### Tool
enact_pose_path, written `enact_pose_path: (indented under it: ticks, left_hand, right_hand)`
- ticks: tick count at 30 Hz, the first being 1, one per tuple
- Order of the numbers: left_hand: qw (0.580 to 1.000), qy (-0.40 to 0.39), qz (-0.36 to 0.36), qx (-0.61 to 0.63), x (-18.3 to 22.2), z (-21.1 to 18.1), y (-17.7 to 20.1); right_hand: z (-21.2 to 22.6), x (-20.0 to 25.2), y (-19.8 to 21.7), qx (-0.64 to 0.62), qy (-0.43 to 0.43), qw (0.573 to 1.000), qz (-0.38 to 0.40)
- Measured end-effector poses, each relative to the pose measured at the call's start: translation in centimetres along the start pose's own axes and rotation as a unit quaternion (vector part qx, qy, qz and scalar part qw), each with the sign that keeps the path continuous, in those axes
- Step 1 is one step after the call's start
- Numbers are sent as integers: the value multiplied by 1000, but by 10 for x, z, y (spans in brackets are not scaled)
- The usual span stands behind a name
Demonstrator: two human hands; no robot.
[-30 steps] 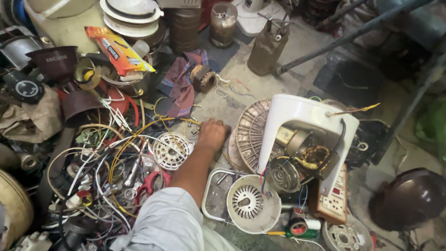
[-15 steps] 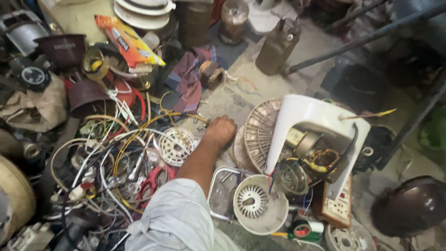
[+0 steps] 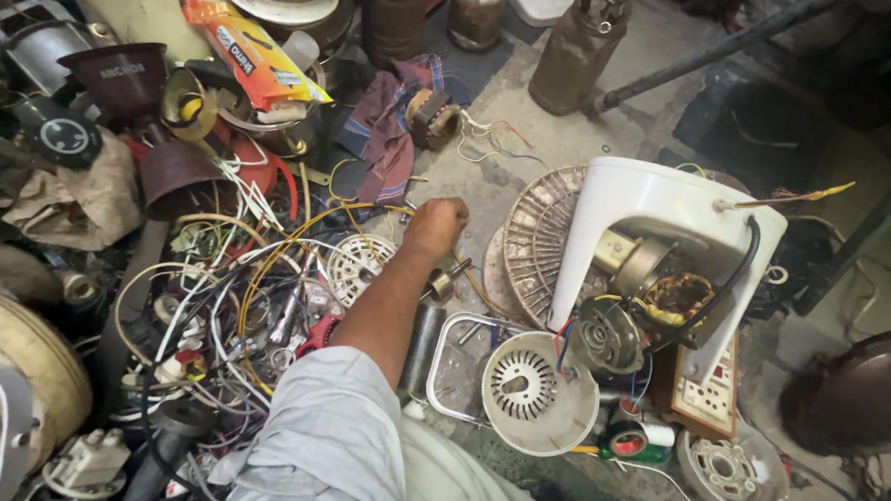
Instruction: The person disassembles a white electric fan motor, removes the rotor, and uses a screwdriver and hammer to adjust internal components. They then reassemble the motor housing and rotor.
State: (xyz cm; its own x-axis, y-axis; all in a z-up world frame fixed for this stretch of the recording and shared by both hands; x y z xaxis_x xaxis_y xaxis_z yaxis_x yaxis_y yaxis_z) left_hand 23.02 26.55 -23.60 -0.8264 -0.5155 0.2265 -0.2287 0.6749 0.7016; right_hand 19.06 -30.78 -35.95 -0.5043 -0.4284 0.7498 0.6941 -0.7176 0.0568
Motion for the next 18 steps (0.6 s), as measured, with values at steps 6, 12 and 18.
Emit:
enact_pose_path:
  ticks: [6, 12, 18]
  left_hand:
    - [990, -51, 42, -123, -2, -12, -18]
    - [959, -126, 7, -255, -16, -9, -42]
    - [974, -119, -87, -171, 7, -38, 9]
  right_hand:
    - [29, -6, 2, -11, 0, 1000, -7]
    - [56, 8, -1, -27, 16, 999, -18]
    - [55, 27, 47, -55, 139, 987, -57]
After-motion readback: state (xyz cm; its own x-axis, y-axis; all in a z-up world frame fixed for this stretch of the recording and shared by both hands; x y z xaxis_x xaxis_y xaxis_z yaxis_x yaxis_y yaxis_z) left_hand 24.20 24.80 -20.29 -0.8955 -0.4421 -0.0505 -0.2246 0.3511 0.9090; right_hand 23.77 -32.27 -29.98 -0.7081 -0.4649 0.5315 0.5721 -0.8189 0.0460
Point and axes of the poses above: each hand's wrist, its own x-axis away from the middle knuckle, its own y-axis out of the back of the hand, z = x × y, the point moved 7 cm from there along -x, towards the middle knuckle, and after that the axes turned 12 degrees about z, right-handed, at the moved point
